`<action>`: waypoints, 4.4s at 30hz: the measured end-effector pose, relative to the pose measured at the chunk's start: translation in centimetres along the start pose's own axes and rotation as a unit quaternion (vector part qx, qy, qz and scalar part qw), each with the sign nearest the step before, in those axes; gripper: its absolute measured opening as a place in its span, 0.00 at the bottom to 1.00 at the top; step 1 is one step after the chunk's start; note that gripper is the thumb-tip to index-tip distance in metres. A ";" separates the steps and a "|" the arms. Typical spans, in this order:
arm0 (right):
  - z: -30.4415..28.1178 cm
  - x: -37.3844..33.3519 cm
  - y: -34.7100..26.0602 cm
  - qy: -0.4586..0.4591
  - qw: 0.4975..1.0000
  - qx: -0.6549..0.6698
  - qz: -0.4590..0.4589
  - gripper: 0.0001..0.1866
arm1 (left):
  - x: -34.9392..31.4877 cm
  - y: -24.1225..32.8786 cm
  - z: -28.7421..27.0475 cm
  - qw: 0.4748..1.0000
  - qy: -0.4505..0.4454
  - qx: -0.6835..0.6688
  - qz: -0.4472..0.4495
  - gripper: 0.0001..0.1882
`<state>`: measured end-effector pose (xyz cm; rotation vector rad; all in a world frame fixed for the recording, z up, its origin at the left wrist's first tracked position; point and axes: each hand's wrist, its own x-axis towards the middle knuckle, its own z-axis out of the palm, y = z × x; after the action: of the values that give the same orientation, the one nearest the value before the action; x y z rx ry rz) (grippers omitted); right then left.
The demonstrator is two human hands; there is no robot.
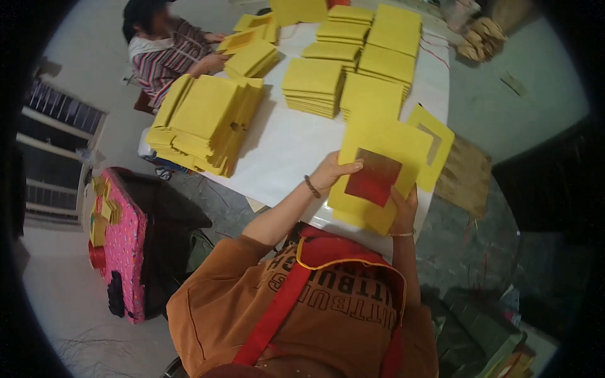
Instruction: Folding and stacking yellow sheets of ritual paper.
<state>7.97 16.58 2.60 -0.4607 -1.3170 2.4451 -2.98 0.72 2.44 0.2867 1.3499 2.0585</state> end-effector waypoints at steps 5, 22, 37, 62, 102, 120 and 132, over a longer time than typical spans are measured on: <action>-2.8 0.7 -0.9 -0.048 0.996 -0.075 0.000 0.20 | -1.2 0.9 0.0 0.996 -0.050 0.069 0.021 0.10; -6.7 4.1 -2.3 -0.074 0.994 -0.066 0.055 0.09 | 0.1 2.4 -0.5 0.997 -0.056 0.023 0.047 0.33; -4.4 0.9 -0.4 -0.064 0.959 -0.145 0.237 0.09 | -0.4 0.5 -0.9 0.617 -0.099 0.619 0.476 0.24; -5.3 1.6 1.4 -0.099 0.842 -0.527 0.066 0.22 | -3.0 -4.7 -2.1 0.897 0.055 0.438 -0.019 0.15; -4.7 1.6 4.1 0.060 0.841 -0.537 -0.033 0.20 | 0.7 -6.0 1.3 0.609 -0.068 0.754 0.239 0.30; -1.6 -2.2 5.7 -0.063 0.619 -0.759 -0.191 0.32 | 0.2 -5.0 -2.0 0.651 -0.148 0.692 0.273 0.33; -3.3 -2.8 5.1 -0.045 0.605 -0.781 -0.148 0.31 | -0.6 -5.8 1.7 0.393 -0.157 0.851 0.309 0.23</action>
<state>11.20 15.17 -3.10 -0.3516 -2.9341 0.4224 0.65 3.11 -1.75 2.0647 2.6926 -0.1573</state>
